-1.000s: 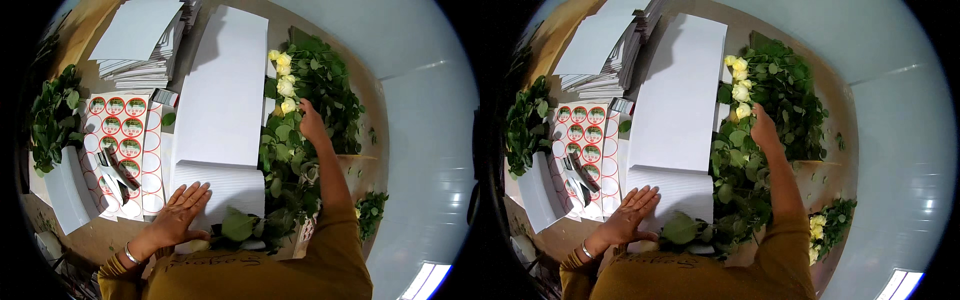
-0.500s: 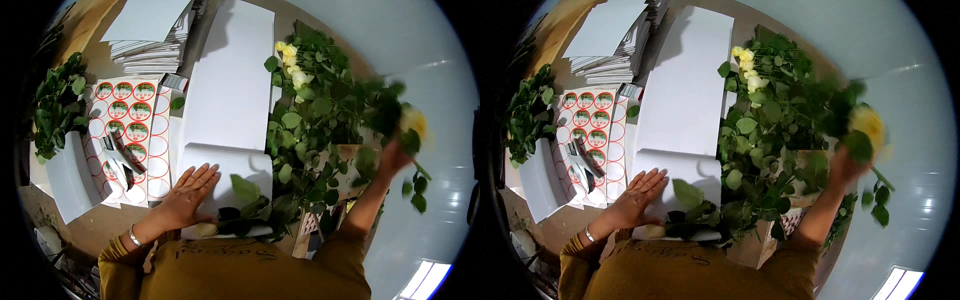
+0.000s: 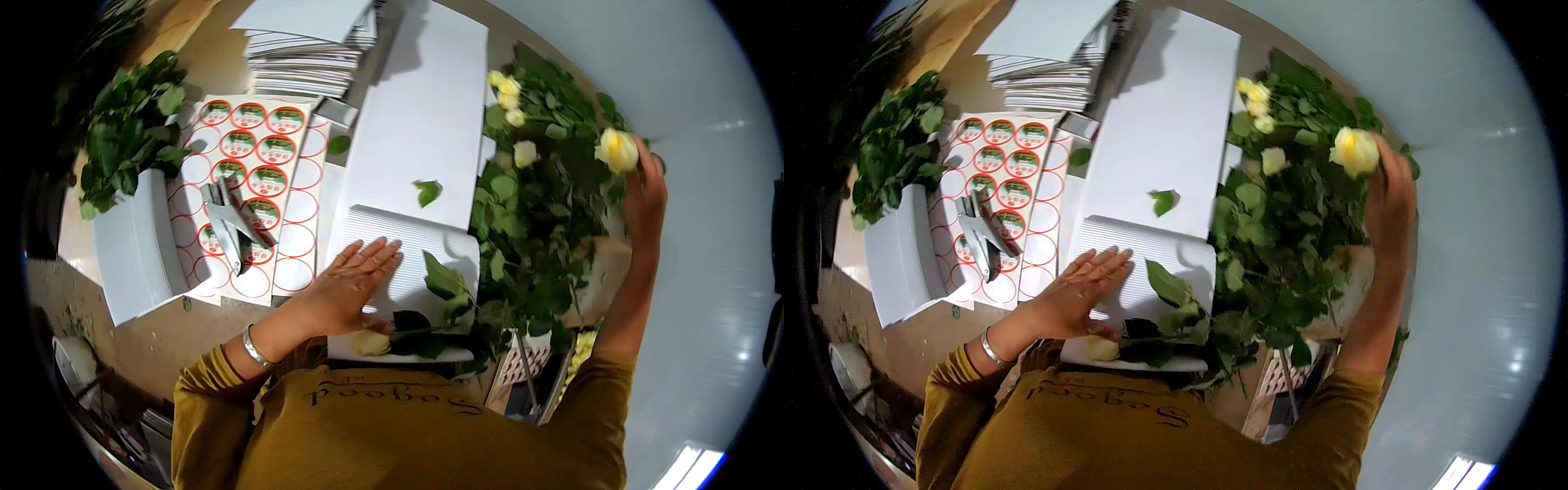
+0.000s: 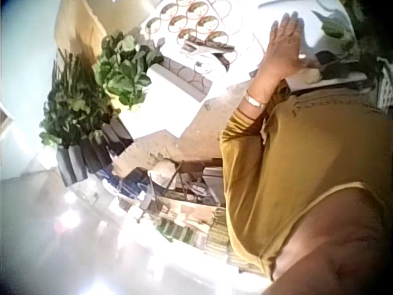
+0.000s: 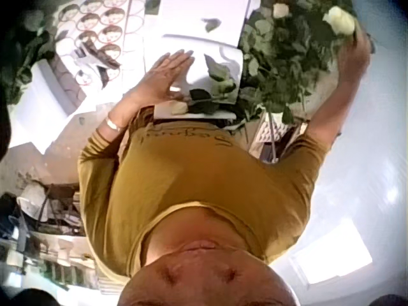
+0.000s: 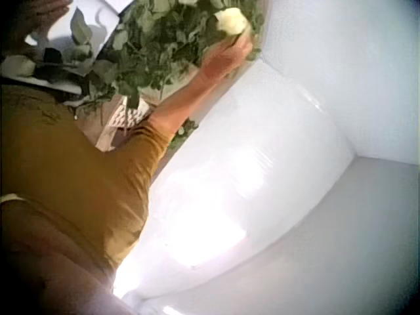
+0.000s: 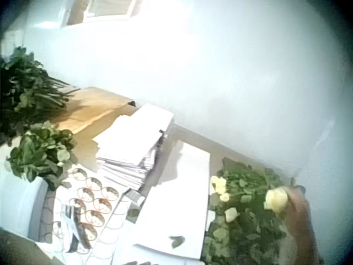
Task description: The person arranges white roses and green leaves into white paper sleeves, folds the sleeves closed, and staples them shut. The person then applies a round sticker to the sealed package and places it on a nearby table. The person repeats this process with additional roses and leaves.
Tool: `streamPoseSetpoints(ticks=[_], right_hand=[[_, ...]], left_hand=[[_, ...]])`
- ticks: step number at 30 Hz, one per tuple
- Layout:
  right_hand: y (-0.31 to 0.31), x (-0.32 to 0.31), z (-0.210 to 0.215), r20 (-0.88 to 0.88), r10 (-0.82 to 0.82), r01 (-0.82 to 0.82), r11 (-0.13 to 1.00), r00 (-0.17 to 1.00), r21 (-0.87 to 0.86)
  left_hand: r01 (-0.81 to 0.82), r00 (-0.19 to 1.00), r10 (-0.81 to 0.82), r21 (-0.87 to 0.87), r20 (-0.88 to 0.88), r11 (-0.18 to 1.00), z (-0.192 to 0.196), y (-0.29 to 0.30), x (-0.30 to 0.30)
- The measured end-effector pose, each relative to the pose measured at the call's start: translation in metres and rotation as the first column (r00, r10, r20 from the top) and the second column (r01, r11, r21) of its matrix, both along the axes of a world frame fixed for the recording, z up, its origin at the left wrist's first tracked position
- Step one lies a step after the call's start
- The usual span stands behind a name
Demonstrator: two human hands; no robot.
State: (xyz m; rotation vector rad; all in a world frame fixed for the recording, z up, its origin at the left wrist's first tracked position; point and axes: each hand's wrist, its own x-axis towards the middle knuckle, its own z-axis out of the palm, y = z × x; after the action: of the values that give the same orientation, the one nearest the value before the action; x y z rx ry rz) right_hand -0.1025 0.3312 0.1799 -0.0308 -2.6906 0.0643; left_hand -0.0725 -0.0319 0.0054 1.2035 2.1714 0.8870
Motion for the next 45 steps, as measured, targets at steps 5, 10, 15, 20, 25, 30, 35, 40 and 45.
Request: streamPoseSetpoints(ticks=[5,10,15,20,25,30,35,40,45], right_hand=[[-0.133,0.056,-0.053,0.590,0.302,-0.214,0.953,0.749,-0.217],[-0.165,0.094,-0.149,0.448,0.633,-0.146,0.664,0.631,-0.733],[-0.158,0.102,-0.155,0.457,0.654,-0.108,0.635,0.603,-0.765],[-0.068,-0.004,-0.108,0.538,0.475,-0.258,0.865,0.696,-0.430],[0.105,-0.135,-0.170,0.504,-0.101,0.263,0.928,0.858,-0.262],[0.128,-0.181,-0.236,0.567,-0.202,0.294,0.953,0.798,-0.076],[0.095,-0.145,-0.172,0.410,-0.017,0.196,0.896,0.912,-0.399],[0.054,-0.068,-0.097,-0.004,0.269,-0.163,0.570,0.963,-0.805],[0.022,-0.025,-0.047,-0.297,0.182,-0.309,0.828,0.937,-0.469]], left_hand=[[-0.059,0.998,0.056,0.064,0.042,0.996,-0.009,-0.009,0.004],[-0.132,0.984,0.101,0.212,0.148,0.968,-0.007,-0.003,0.005],[0.010,0.989,-0.041,0.214,0.144,0.977,-0.002,0.000,-0.003],[-0.022,0.988,-0.012,0.218,0.153,0.976,-0.003,0.001,-0.003],[0.031,0.987,-0.050,0.128,0.153,0.991,0.011,0.009,-0.009],[0.026,0.986,-0.033,0.043,0.166,0.999,0.009,0.006,-0.007],[0.021,0.980,-0.025,0.022,0.196,1.000,0.013,0.012,-0.011],[0.043,0.990,-0.045,0.017,0.130,0.999,0.013,0.013,-0.009],[0.053,0.998,-0.057,0.150,0.023,0.987,-0.002,0.009,-0.005]])
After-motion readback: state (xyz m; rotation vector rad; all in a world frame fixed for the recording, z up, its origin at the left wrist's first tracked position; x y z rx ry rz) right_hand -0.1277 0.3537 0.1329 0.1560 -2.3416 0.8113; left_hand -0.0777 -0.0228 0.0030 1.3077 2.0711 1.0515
